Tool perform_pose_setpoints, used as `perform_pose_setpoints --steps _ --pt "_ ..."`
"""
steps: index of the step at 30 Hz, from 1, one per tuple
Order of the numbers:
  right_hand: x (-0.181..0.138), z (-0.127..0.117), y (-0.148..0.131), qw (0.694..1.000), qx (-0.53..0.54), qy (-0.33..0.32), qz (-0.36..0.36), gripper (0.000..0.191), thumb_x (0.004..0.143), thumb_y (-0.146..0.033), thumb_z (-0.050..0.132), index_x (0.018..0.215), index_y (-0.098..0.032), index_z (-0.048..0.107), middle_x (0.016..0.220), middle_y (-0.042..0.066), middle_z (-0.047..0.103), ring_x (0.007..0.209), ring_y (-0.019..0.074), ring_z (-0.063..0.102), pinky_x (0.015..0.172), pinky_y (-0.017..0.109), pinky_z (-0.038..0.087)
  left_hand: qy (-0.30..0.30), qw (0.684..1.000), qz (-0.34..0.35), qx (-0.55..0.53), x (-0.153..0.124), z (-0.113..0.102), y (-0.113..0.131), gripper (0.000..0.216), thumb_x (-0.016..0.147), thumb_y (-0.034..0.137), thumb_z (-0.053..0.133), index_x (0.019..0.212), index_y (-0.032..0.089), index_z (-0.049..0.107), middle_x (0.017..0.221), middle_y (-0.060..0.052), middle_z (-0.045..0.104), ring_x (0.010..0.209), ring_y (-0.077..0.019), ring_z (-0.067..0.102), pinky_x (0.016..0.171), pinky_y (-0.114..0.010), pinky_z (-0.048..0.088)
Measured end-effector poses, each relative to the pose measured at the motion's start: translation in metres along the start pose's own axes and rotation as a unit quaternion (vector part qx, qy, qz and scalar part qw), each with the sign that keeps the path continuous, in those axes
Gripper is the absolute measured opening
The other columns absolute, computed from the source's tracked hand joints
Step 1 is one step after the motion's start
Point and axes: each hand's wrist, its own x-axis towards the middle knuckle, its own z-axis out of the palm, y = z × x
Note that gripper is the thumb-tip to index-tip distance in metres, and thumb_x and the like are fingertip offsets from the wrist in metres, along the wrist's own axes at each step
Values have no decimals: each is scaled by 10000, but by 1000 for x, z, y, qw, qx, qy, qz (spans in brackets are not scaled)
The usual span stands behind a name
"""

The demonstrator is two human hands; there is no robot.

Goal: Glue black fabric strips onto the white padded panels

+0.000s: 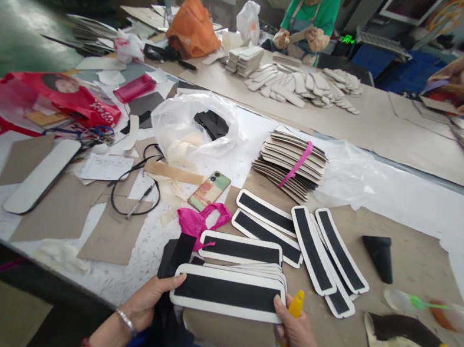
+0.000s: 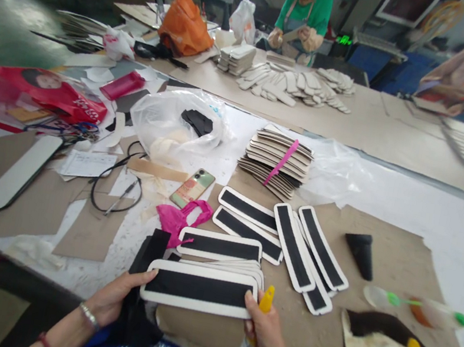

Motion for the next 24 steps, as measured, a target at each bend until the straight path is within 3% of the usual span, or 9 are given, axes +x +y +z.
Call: perform_pose_setpoints --steps 3,7,11,18,24 --pt "-1 -1 -1 999 28 5 15 486 615 -609 643 680 -219 359 396 -128 280 361 31 204 384 183 161 -3 1000 -6 -1 -1 2 -1 332 719 194 652 1028 78 613 851 -155 723 815 -298 676 764 -420 532" --pt "2 0 4 998 -3 57 18 506 577 -622 654 683 -220 366 384 -126 301 347 37 240 374 179 172 14 999 34 13 1 3 -5 385 671 175 700 1040 113 609 875 -119 726 860 -259 669 801 -358 521" --pt "6 5 2 997 -20 72 7 502 543 -626 648 643 -225 365 393 -125 285 341 44 252 365 187 191 39 997 62 29 7 1 -1 415 596 145 740 996 120 632 819 -101 730 794 -254 677 725 -349 538" --pt "26 -1 -29 988 -86 121 -46 369 667 -574 539 626 -225 427 395 -88 400 357 88 356 400 218 286 148 979 113 85 26 -12 8 312 588 404 728 656 106 665 501 -54 658 551 -229 638 552 -334 511" --pt "22 -8 -33 963 -156 204 -75 411 676 -581 510 760 -185 579 612 21 608 495 160 527 517 288 418 130 965 146 176 35 -14 -18 402 531 325 757 867 115 692 753 -60 726 817 -265 643 720 -336 482"
